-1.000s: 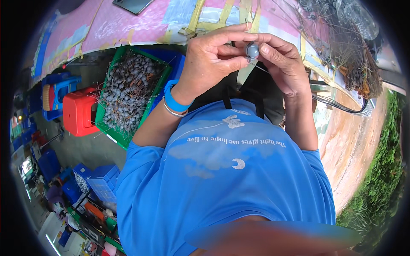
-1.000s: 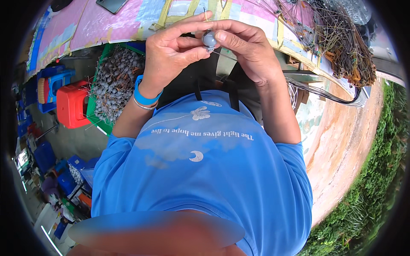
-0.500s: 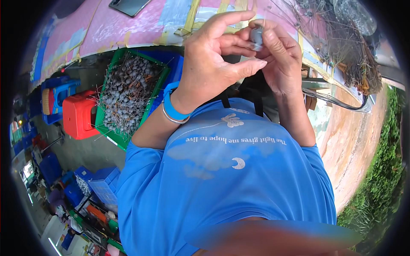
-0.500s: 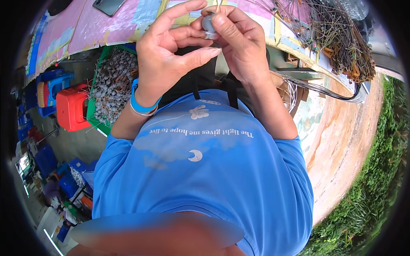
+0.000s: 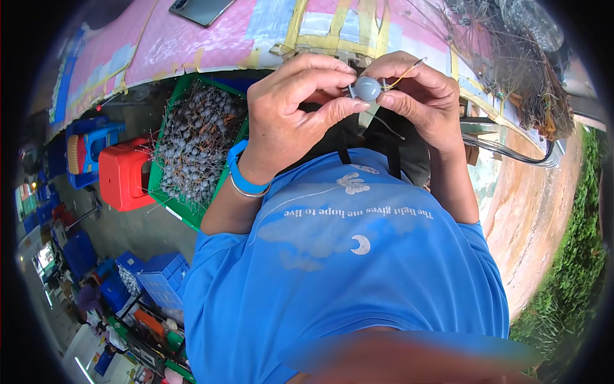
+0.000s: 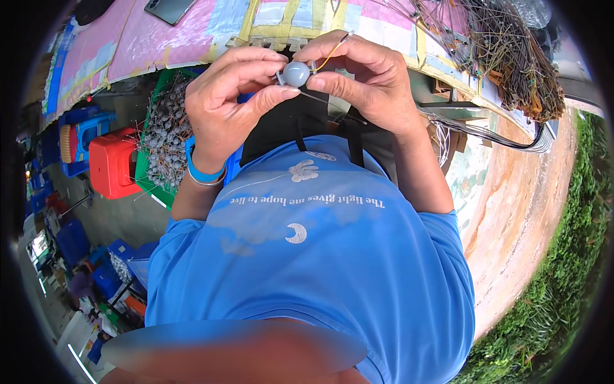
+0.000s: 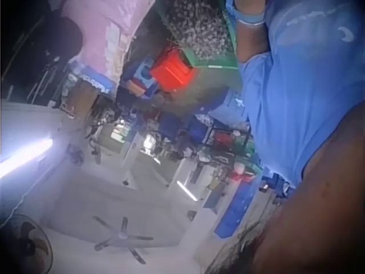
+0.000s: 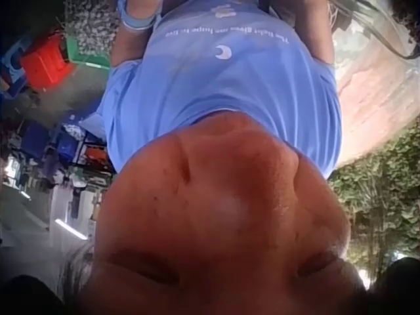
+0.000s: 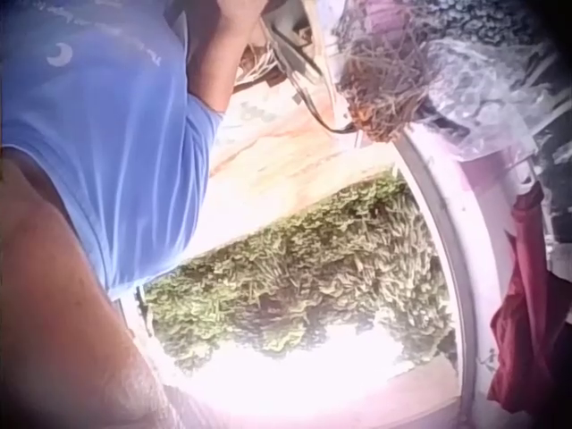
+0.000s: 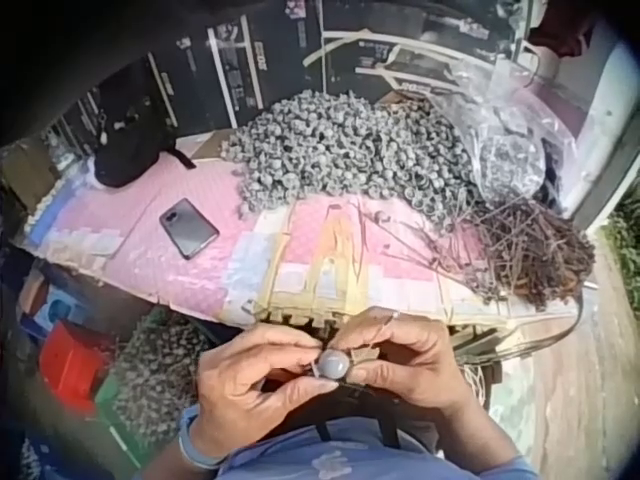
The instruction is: Assembling small metal components into a fixture on a workbench.
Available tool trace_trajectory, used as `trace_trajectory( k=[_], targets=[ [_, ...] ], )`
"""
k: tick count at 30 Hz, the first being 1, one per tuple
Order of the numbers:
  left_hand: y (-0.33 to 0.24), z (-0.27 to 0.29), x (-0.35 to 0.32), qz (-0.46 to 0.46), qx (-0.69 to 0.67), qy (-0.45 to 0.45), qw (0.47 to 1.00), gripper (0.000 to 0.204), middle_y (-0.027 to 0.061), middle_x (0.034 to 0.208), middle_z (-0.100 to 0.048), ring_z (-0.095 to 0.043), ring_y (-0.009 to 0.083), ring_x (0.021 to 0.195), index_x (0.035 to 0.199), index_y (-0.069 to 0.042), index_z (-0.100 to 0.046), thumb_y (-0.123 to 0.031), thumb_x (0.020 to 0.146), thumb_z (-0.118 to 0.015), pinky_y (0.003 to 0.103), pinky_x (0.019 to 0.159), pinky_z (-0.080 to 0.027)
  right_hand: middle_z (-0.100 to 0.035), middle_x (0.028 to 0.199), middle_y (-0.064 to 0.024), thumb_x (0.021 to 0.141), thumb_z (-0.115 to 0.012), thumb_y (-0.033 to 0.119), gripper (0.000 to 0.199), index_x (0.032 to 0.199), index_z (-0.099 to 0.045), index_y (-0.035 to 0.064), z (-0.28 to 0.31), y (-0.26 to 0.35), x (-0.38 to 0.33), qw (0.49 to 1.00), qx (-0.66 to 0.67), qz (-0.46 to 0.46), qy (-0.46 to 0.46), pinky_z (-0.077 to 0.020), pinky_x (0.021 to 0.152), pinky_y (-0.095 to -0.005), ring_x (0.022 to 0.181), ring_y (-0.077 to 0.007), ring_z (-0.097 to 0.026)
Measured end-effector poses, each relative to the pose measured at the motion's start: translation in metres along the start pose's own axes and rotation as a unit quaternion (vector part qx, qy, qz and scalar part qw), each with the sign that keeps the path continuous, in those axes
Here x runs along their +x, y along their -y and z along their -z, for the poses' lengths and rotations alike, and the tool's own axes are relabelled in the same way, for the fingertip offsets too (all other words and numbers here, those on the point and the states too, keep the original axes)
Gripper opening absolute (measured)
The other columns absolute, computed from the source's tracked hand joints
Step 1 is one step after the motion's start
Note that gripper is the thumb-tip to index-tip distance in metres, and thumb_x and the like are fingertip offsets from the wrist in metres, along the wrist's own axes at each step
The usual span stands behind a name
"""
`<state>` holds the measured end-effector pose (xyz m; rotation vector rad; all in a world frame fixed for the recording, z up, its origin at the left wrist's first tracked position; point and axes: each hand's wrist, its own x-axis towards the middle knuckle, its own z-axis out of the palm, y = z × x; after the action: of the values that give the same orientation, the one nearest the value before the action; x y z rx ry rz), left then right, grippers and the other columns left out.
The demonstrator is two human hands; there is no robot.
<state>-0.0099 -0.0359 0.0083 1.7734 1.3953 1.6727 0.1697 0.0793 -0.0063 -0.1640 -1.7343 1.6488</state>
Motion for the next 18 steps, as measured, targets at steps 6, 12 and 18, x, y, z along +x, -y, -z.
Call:
trace_trajectory(
  k=[6,12,18],
  targets=[
    [-0.004,0.01,-0.004,-0.033,0.057,0.025,0.998,0.025,0.0123,0.102,-0.069,-0.067,0.0112,0.074,0.098,0.003,-0.072,-0.003,0.075,-0.081,0.021,0.062,-0.056,-0.069,0.096,-0.0155,0.082,-0.073,0.004,0.021,0.1,-0.07,-0.0044,-0.004,0.002,0.004,0.999,-0.021,0.012,0.022,-0.0518,0.081,-0.0355,0.091,-0.0254,-0.065],
    [-0.01,0.014,-0.007,0.027,0.012,0.026,0.999,0.024,0.0129,0.104,-0.069,-0.065,0.0098,0.07,0.098,0.003,-0.072,-0.001,0.076,-0.08,0.019,0.058,-0.053,-0.069,0.095,-0.0158,0.082,-0.073,0.006,0.021,0.101,-0.071,-0.0038,-0.005,-0.002,0.01,0.999,0.013,-0.022,0.039,-0.0529,0.082,-0.0357,0.09,-0.0246,-0.066],
    [-0.001,0.02,-0.006,0.032,0.022,-0.003,0.999,0.027,0.0103,0.102,-0.07,-0.068,0.0135,0.076,0.096,0.001,-0.071,-0.004,0.072,-0.083,0.024,0.062,-0.059,-0.071,0.103,-0.0199,0.089,-0.067,0.008,0.017,0.101,-0.068,-0.0039,-0.007,-0.014,0.008,0.998,0.061,-0.033,-0.006,-0.0545,0.087,-0.0368,0.098,-0.0275,-0.069]
  ],
)
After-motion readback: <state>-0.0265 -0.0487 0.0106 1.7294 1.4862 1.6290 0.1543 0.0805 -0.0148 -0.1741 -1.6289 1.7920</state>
